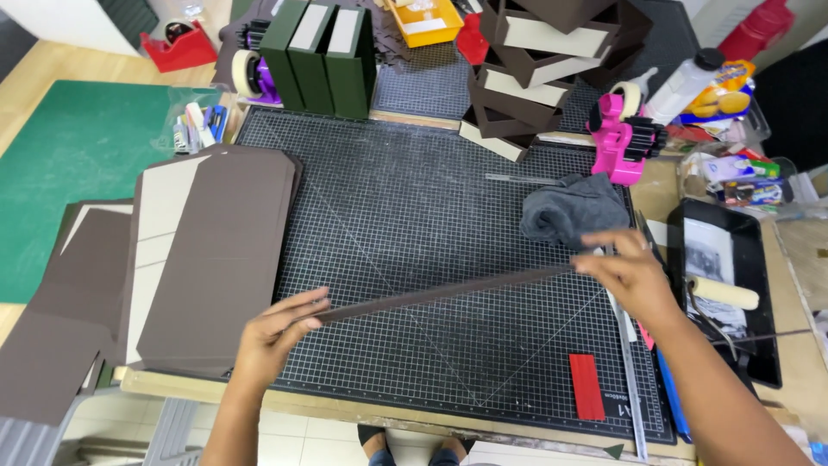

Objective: The person glues and assembles cardboard components to create folders, using a glue roller and a red scraper tool to press and smooth the edges.

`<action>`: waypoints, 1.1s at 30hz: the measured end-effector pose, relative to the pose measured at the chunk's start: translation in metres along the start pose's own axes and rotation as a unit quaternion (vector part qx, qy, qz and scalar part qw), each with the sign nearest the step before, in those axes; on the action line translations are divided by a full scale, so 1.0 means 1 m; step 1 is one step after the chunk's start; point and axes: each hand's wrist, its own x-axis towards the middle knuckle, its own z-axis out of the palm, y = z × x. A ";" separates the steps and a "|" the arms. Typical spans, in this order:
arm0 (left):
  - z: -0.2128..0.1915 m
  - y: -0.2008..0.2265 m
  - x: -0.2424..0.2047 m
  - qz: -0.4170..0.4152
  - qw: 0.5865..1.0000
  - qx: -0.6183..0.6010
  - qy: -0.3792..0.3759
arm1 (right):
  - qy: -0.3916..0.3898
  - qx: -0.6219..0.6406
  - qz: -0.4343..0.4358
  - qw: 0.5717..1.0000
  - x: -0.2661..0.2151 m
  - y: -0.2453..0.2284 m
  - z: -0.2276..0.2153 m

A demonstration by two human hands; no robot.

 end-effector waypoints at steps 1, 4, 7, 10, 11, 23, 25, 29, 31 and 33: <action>-0.001 0.009 -0.006 -0.003 1.000 0.001 0.004 | -0.004 0.002 -0.002 1.000 0.018 -0.004 0.005; 0.013 0.041 -0.016 0.115 0.965 0.213 0.099 | 0.073 -0.051 -0.010 0.996 0.051 -0.019 0.021; 0.049 0.045 -0.023 -0.483 0.855 0.164 0.091 | 0.067 -0.022 0.147 0.987 0.036 -0.028 0.032; 0.086 -0.021 -0.070 0.200 0.916 0.348 -0.009 | -0.007 0.018 0.319 0.948 -0.048 -0.017 0.057; 0.100 -0.033 -0.074 0.197 0.907 0.368 -0.050 | 0.004 -0.017 0.367 0.930 -0.085 -0.009 0.068; 0.267 -0.046 -0.012 0.074 0.895 0.367 -0.242 | 0.032 -0.149 0.527 0.836 -0.226 -0.048 0.108; 0.272 -0.042 0.003 0.047 0.900 0.340 -0.268 | 0.034 -0.130 0.550 0.824 -0.222 -0.050 0.107; 0.228 -0.067 0.031 0.000 0.896 0.338 -0.287 | -0.002 -0.087 0.595 0.799 -0.241 -0.016 0.116; 0.198 -0.092 0.036 0.037 0.900 0.376 -0.215 | -0.011 -0.076 0.601 0.795 -0.241 0.000 0.123; 0.176 -0.110 0.041 0.034 0.866 0.457 -0.201 | -0.013 -0.075 0.597 0.799 -0.224 -0.003 0.121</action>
